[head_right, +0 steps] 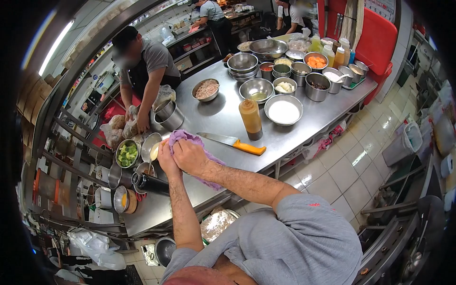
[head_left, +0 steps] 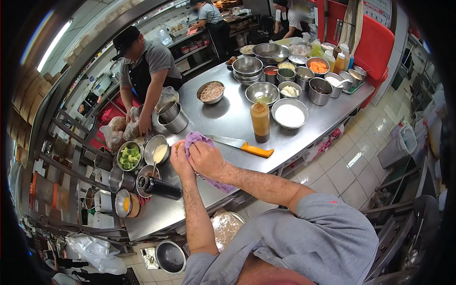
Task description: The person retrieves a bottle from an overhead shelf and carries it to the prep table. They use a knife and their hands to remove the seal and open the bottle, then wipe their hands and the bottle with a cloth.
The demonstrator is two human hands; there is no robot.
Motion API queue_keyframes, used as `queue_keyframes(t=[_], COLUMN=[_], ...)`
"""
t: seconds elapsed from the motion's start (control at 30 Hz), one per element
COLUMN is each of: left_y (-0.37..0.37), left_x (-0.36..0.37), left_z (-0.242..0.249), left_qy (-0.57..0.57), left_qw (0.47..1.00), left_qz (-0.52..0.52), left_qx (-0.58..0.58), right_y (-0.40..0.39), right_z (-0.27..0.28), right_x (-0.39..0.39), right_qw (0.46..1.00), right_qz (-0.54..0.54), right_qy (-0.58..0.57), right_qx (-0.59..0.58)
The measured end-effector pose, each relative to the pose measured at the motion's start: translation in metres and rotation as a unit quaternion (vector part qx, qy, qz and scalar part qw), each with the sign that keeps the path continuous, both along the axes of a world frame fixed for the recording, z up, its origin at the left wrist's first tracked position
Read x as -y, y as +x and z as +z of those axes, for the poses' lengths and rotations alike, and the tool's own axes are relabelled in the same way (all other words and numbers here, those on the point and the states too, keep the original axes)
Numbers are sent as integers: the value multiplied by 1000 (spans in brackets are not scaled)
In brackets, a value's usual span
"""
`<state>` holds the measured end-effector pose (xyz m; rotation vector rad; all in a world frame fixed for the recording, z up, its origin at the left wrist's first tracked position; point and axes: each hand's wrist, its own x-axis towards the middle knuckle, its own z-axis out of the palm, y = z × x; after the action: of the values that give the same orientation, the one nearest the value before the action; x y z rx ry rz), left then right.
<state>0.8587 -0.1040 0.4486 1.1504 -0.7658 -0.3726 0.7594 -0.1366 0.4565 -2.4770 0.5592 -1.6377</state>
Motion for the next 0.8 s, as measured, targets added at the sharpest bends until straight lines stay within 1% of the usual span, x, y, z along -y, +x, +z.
queue_keyframes(t=[0.03, 0.1, 0.13, 0.2, 0.3, 0.33, 0.4, 0.43, 0.5, 0.53, 0.6, 0.73, 0.8], left_y=[-2, -5, -5, -5, -1, 0, -1, -3, -6, -6, -5, -4, -5], left_x=[0, 1, 1, 1, 4, 4, 3, 3, 1, 1, 2, 2, 1], left_z=[-1, 0, 1, -2, -7, -7, -7, -5, -2, -2, -3, -3, -2], left_qy=[1, 27, 26, 21, -1, -2, -3, -3, 7, 7, 16, 18, 27], left_qw=[1000, 996, 996, 997, 999, 999, 1000, 1000, 998, 998, 997, 995, 995], left_qz=[-1, 46, 45, 45, 29, 27, 22, 20, 36, 35, 54, 56, 54], left_qx=[-1, 70, 72, 63, 41, 41, 23, 23, 44, 44, 61, 74, 76], right_y=[0, 1, 1, -6, -11, -10, -9, -10, -13, -13, -13, -9, -9], right_z=[-1, -2, -3, -3, 0, -2, -5, -5, -4, -4, -3, -3, -3], right_x=[3, 11, 12, 13, 11, 13, 16, 16, 14, 13, 9, 9, 7], right_qw=[1000, 999, 999, 996, 993, 994, 995, 995, 995, 995, 997, 997, 998], right_qz=[-1, 30, 29, 77, 90, 89, 100, 99, 88, 88, 54, 41, 26], right_qy=[1, -9, -10, 2, -14, -15, -6, -6, -48, -49, -52, -60, -47], right_qx=[-1, 13, 14, 32, 68, 68, 25, 25, 23, 22, -26, -37, -38])
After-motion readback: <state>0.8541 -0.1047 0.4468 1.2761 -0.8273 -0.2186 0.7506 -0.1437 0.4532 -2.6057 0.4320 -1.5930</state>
